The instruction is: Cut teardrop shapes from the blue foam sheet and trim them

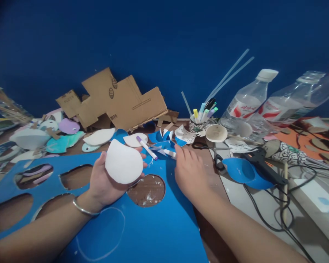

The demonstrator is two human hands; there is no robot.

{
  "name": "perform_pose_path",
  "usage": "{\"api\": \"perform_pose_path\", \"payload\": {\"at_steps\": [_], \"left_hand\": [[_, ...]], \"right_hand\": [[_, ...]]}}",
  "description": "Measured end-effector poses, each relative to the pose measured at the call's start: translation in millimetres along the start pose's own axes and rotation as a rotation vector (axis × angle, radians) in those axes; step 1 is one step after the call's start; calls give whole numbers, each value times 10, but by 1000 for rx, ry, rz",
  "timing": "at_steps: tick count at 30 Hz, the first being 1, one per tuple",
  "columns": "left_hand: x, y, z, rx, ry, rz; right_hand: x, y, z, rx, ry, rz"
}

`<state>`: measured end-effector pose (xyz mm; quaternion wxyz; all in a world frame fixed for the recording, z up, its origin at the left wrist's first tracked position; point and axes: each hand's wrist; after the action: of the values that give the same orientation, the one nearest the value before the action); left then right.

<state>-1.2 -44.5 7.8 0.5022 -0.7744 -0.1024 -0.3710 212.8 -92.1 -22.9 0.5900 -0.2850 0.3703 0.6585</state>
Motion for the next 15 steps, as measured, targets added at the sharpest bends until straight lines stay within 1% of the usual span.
{"api": "perform_pose_path", "payload": {"at_steps": [3, 5, 9, 12, 15], "left_hand": [[3, -5, -1, 6, -4, 8], [-9, -8, 1, -15, -2, -4], [-32, -3, 11, -63, -16, -40], [-25, 4, 25, -85, -96, -34], [-4, 2, 45, -97, -188, -13]], "right_hand": [[3, -67, 28, -1, 24, -18], [8, -127, 57, -4, 43, 1], [5, -190, 88, 67, 12, 41], [-56, -144, 79, 94, -26, 102], [-174, -46, 52, 51, -26, 251]]}}
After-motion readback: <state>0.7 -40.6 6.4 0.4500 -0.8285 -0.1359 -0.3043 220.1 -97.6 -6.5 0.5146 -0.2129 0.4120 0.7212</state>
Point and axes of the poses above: each hand's wrist, its own z-axis towards the middle knuckle, its own x-axis out of the palm, y = z × x, and after that the axes turned 12 degrees about -y, right-handed
